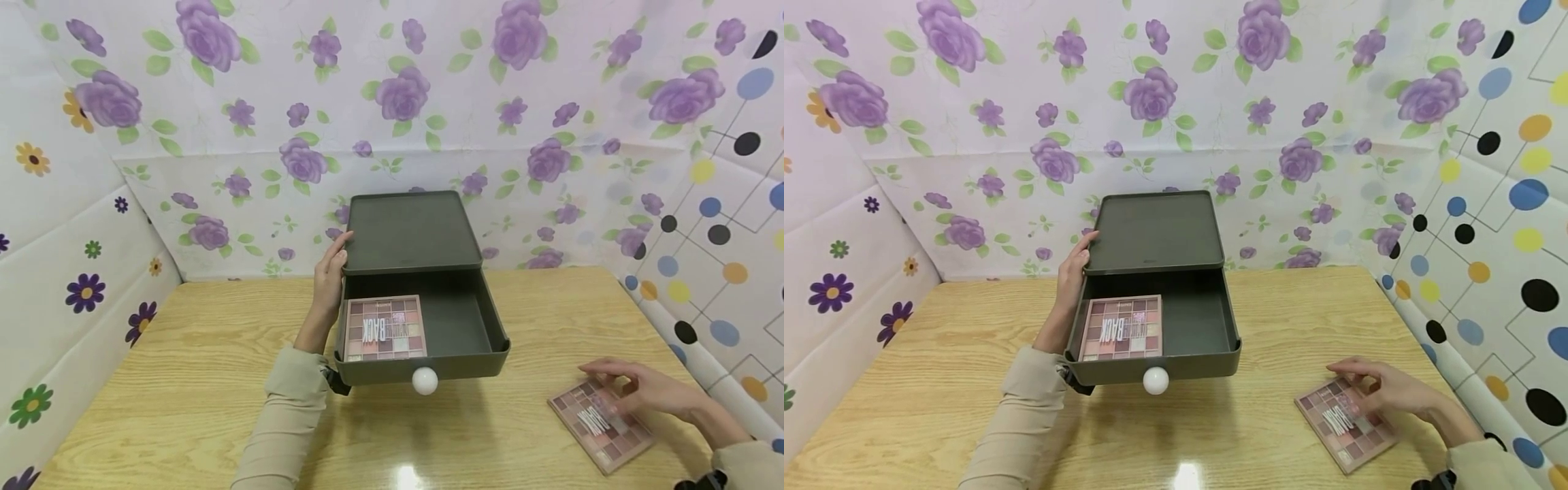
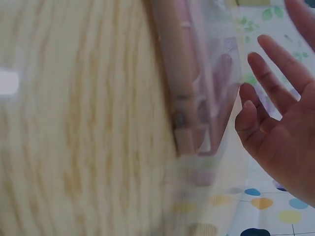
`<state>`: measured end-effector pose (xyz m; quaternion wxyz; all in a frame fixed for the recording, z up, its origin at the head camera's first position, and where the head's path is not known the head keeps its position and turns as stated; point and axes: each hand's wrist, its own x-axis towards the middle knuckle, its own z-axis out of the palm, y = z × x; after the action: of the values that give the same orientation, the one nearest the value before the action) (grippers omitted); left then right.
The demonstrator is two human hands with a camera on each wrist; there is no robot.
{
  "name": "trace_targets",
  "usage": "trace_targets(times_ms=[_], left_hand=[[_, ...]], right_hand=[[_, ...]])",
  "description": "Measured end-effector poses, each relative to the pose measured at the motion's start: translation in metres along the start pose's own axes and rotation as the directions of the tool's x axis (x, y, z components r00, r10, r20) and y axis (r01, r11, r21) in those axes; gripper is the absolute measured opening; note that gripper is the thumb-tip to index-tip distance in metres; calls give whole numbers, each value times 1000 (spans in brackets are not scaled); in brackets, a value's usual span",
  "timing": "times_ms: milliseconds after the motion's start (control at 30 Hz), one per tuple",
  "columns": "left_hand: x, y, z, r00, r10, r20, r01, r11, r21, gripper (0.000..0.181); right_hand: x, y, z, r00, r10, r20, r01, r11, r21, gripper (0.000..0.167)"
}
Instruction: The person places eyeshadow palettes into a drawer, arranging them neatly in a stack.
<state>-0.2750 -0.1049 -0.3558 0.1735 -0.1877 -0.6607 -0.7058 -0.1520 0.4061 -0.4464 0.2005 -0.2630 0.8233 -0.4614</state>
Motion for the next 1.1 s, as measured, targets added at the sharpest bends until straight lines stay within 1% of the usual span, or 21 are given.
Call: trace_targets(times_ms=[167,333,400,533,633,733,833,933,1067,1100], left_hand=[[-1,5,0,1000,-24,19,24,999,-23,43],[-7,22,4,1000,-23,19,23,1000,6,44],[-8,28,6,1000,-25,14,25,1000,18,45],[-8,30,6,999,-32,11,32,999,18,45],[-8,30,6,999,-33,10,33,999,1,44],[-8,30,6,999,-32,11,32,999,-9,44],[-8,29,6,999,-32,11,32,999,-6,45],[-5,17,3,1000,-19,5,19,1000,-3,45],[0,-1,-1,1000,0,1,0,1000,-18,45],[0,-1,-1,1000,0,1,0,1000,-24,45]], right_hand=[[0,5,-2,999,51,-11,-52,998,-27,64],[0,8,-2,996,88,-7,-88,996,-23,71],[0,8,-2,997,82,0,-82,996,-28,73],[1,8,-2,997,76,25,-75,996,-37,74],[0,8,-1,996,81,28,-79,995,-66,71],[1,7,2,997,77,-6,-78,988,-132,64],[2,6,5,997,53,-49,-61,979,-194,57],[4,5,7,996,27,-83,-45,974,-221,55],[3,5,8,993,45,-110,-66,977,-203,54],[3,6,9,992,53,-114,-75,978,-197,53]])
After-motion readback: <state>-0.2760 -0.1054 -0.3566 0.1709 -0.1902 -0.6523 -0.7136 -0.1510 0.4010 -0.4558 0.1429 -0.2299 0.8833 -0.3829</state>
